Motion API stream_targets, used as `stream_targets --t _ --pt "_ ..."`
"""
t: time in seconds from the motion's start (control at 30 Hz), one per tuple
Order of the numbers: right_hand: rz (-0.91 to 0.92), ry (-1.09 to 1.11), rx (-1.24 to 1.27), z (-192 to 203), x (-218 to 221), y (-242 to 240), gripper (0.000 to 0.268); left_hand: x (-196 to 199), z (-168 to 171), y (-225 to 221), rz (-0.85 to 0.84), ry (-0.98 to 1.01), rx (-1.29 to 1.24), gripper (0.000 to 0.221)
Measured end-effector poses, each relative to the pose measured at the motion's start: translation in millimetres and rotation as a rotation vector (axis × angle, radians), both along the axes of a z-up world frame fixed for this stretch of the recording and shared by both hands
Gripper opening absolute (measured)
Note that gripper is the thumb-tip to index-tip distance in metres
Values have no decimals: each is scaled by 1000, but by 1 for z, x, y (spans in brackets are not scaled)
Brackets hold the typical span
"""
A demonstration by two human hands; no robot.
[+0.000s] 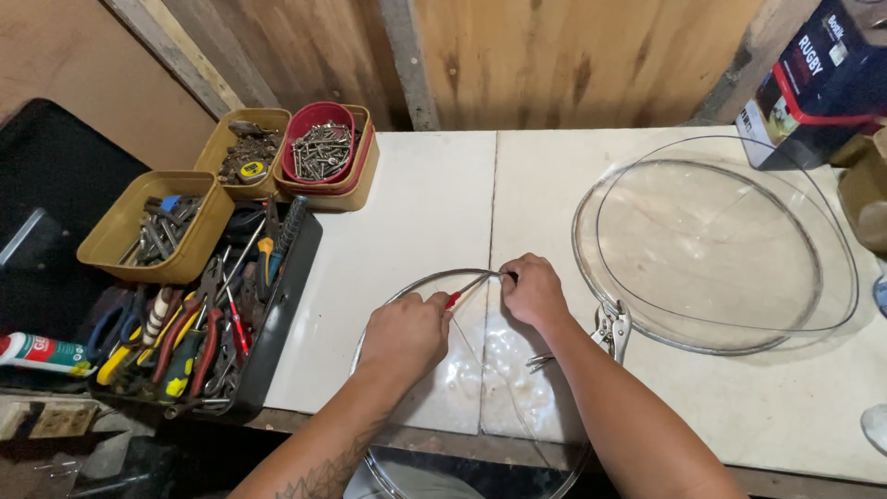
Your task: Repairing or assembling a drum head by fitting plastic film into metal hoops and securing them with tools
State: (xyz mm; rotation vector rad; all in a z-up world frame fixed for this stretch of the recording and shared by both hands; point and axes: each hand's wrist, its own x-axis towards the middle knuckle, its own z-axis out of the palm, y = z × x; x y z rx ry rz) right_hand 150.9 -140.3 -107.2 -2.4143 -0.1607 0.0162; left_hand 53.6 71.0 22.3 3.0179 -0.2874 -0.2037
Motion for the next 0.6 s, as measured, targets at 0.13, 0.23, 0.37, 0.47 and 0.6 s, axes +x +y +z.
stream_targets --t 0.13,0.23,0.37,0.47,0.6 --pt "-15 1 4 3 -3 2 25 4 2 -2 -10 11 4 38" --pt "-27 -31 -42 1 -4 5 23 11 7 -6 -3 23 10 39" --pt "-24 -120 -100 -12 -2 6 22 23 17 -20 -70 -51 36 33" --pt "-25 -164 -122 -16 0 8 21 38 26 -27 -137 -120 44 27" --pt "-26 -190 -123 -24 0 6 21 66 41 -23 -50 -13 -27 26"
